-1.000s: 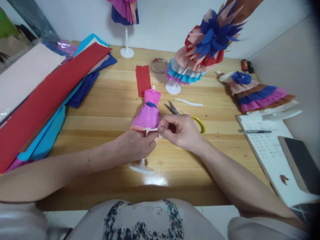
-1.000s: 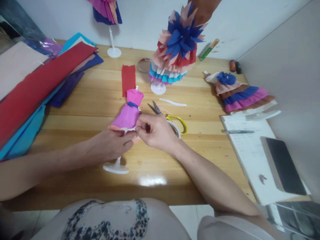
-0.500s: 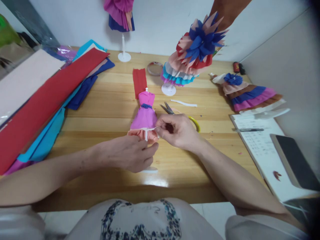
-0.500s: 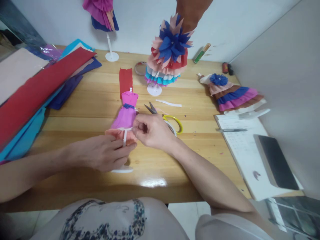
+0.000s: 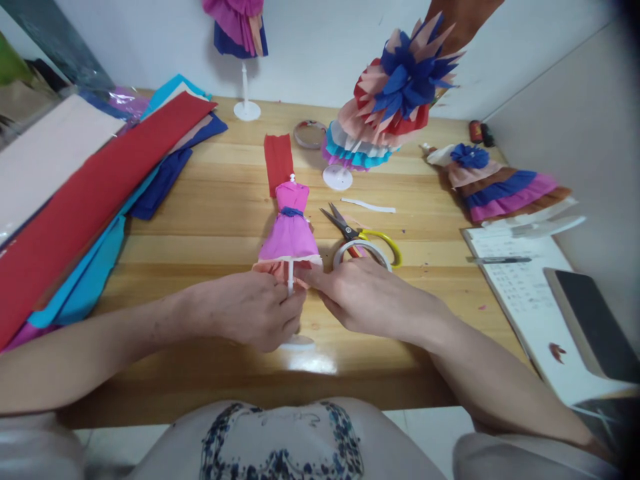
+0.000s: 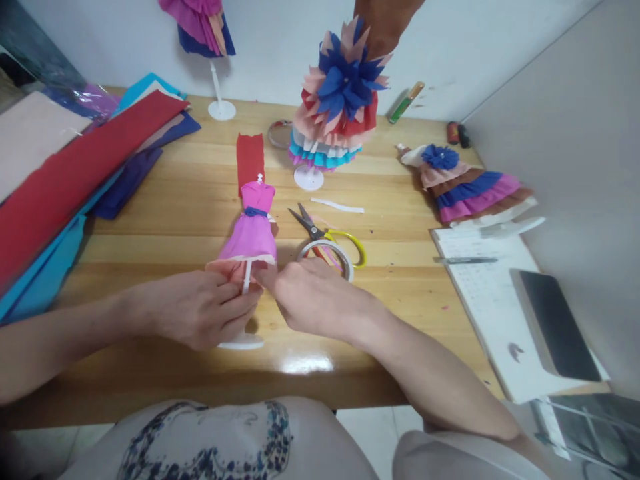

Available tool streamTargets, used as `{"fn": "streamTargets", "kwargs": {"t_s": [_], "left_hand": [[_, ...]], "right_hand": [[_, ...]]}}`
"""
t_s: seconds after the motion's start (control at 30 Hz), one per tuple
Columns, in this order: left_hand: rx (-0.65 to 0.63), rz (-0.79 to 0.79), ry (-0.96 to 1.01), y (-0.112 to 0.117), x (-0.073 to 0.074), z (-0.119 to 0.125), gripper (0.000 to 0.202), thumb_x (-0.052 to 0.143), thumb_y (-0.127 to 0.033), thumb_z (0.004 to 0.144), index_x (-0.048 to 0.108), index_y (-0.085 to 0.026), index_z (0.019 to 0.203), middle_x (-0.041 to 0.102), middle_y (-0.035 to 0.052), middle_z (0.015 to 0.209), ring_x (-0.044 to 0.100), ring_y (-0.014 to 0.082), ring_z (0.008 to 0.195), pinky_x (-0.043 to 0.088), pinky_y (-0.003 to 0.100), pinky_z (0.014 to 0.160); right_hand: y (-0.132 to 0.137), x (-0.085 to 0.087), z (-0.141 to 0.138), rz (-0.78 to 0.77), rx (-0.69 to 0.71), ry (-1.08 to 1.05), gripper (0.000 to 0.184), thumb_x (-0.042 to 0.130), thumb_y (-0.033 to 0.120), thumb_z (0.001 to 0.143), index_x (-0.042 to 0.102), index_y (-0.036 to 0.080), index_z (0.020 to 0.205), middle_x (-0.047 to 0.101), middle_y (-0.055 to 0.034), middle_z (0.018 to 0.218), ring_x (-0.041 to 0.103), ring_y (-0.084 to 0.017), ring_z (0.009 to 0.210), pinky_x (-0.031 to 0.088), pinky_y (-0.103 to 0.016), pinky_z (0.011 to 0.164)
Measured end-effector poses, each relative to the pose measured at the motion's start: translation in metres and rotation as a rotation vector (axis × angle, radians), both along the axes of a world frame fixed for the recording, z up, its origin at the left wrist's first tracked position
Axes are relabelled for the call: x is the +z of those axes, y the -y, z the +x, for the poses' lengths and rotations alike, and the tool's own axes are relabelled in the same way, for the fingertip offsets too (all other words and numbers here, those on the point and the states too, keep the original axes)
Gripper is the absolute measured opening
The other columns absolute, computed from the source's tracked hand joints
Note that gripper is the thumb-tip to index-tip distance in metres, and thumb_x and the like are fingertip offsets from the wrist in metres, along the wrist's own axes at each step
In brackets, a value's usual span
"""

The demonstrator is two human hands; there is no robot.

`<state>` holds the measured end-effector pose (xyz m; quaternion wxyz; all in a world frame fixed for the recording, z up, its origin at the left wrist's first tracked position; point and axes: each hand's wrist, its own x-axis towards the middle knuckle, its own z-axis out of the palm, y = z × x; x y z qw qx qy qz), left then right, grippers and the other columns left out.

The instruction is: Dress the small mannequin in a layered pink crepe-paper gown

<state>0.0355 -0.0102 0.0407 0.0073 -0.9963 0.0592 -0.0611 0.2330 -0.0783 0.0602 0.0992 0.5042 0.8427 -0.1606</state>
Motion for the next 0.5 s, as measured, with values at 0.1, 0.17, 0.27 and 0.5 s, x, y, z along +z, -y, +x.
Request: {"fn": "streamTargets", "kwargs": {"t_s": [0.1, 0.17, 0.27, 0.5], "left_hand": [[-0.212, 0.201, 0.068, -0.0011, -0.0018, -0.0005, 0.026, 0.041, -0.021, 0.096, 0.063, -0.011, 0.086, 0.072, 0.0171, 0.100, 0.065, 0.0169, 0.062, 0.052, 0.031, 0.053], [-0.215, 0.254, 0.077, -0.0016, -0.0040, -0.0013, 0.029, 0.039, -0.022, 0.097, 0.064, -0.011, 0.088, 0.072, 0.0168, 0.099, 0.064, 0.0167, 0.062, 0.052, 0.032, 0.053], [-0.200, 0.285, 0.064, -0.0016, -0.0060, -0.0017, 0.030, 0.037, -0.021, 0.097, 0.065, -0.010, 0.092, 0.072, 0.0158, 0.097, 0.064, 0.0166, 0.062, 0.053, 0.033, 0.056], [-0.193, 0.320, 0.100, 0.0001, 0.0025, 0.0009, 0.023, 0.040, -0.008, 0.089, 0.063, -0.010, 0.083, 0.071, 0.0118, 0.086, 0.060, 0.0165, 0.055, 0.047, 0.032, 0.047]], "right_hand": [[-0.0010, -0.0025, -0.0024, -0.027, -0.016, 0.030, 0.049, 0.045, 0.004, 0.078, 0.051, 0.017, 0.125, 0.066, -0.0053, 0.067, 0.050, -0.014, 0.054, 0.016, -0.029, 0.053], [-0.0016, -0.0019, -0.0028, -0.031, -0.026, 0.040, 0.049, 0.046, 0.002, 0.078, 0.052, 0.017, 0.124, 0.067, -0.0055, 0.067, 0.052, -0.014, 0.054, 0.016, -0.028, 0.052], [-0.0014, -0.0009, -0.0029, -0.005, -0.032, 0.028, 0.040, 0.046, 0.006, 0.082, 0.053, 0.017, 0.120, 0.067, -0.0055, 0.066, 0.053, -0.014, 0.053, 0.015, -0.029, 0.051], [0.0003, -0.0042, -0.0054, -0.026, -0.009, 0.040, 0.043, 0.047, 0.000, 0.076, 0.056, 0.015, 0.115, 0.069, -0.0076, 0.068, 0.062, -0.017, 0.059, 0.017, -0.029, 0.051]]}}
